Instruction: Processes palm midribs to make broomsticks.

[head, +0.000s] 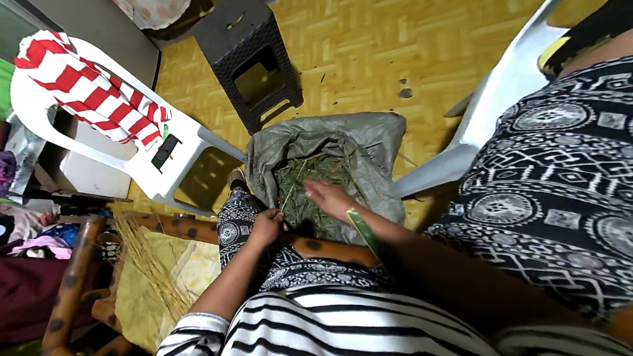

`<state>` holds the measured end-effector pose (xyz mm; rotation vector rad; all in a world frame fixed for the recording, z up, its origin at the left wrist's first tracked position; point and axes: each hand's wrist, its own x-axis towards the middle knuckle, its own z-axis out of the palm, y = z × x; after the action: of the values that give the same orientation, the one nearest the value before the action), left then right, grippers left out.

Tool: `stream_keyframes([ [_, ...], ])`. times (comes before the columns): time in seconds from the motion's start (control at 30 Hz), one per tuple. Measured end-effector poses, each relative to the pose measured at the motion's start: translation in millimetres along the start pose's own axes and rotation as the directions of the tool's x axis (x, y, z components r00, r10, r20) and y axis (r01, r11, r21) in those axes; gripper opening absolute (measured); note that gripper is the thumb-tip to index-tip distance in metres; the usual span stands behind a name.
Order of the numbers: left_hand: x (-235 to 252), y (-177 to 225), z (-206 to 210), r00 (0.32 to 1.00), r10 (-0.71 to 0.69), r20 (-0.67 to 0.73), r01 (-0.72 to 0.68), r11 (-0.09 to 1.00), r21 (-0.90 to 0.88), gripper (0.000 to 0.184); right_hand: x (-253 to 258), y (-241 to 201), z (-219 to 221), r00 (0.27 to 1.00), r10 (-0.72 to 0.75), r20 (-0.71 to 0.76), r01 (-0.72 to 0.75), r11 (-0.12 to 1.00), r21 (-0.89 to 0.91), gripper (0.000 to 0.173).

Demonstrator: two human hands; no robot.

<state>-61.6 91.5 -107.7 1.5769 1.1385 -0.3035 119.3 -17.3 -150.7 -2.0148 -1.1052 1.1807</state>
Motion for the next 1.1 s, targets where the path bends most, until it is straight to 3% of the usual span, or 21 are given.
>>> stream_keyframes([
  [0.1, 1.0, 5.3, 6.9, 1.000, -0.018, 0.013, 0.020, 0.988, -0.156, 0.027, -10.2, -12.6, 11.5, 0.989, -0.054, 0.135, 0.056, 0.998, -0.012, 0.048],
  [0.2, 0.0, 9.6, 10.0, 0.997, -0.043, 0.060, 0.057, 0.965, -0.256, 0.025, -14.8, -16.3, 13.5, 0.984, -0.044, 0.172, 0.053, 0.997, -0.049, 0.048],
  [0.53, -10.8, -1.6, 5.8, 0.987, -0.061, 0.152, 0.097, 0.965, -0.243, 0.026, -0.6, 0.2, 7.7, 0.993, 0.079, 0.092, -0.081, 0.996, 0.021, 0.047],
  [0.77, -20.4, -15.0, -1.1, 0.985, -0.071, 0.155, 0.102, 0.973, -0.208, 0.026, 15.8, 26.8, -5.1, 0.959, 0.265, -0.104, -0.251, 0.959, 0.128, 0.047],
  [0.9, -15.3, -11.9, -0.4, 0.999, -0.041, 0.036, 0.042, 0.999, -0.020, 0.027, 5.9, 7.0, 3.8, 0.991, 0.132, 0.038, -0.137, 0.957, 0.256, 0.045],
  [1.0, -9.1, -8.5, 3.3, 1.000, -0.014, -0.012, 0.015, 0.992, 0.123, 0.030, -3.9, -3.9, 15.4, 0.985, -0.007, 0.170, -0.011, 0.994, 0.107, 0.045],
  [1.1, -7.5, -5.7, 7.4, 1.000, 0.001, -0.008, 0.000, 0.989, 0.146, 0.030, -8.3, -6.8, 18.2, 0.976, -0.035, 0.217, 0.043, 0.999, -0.032, 0.047],
])
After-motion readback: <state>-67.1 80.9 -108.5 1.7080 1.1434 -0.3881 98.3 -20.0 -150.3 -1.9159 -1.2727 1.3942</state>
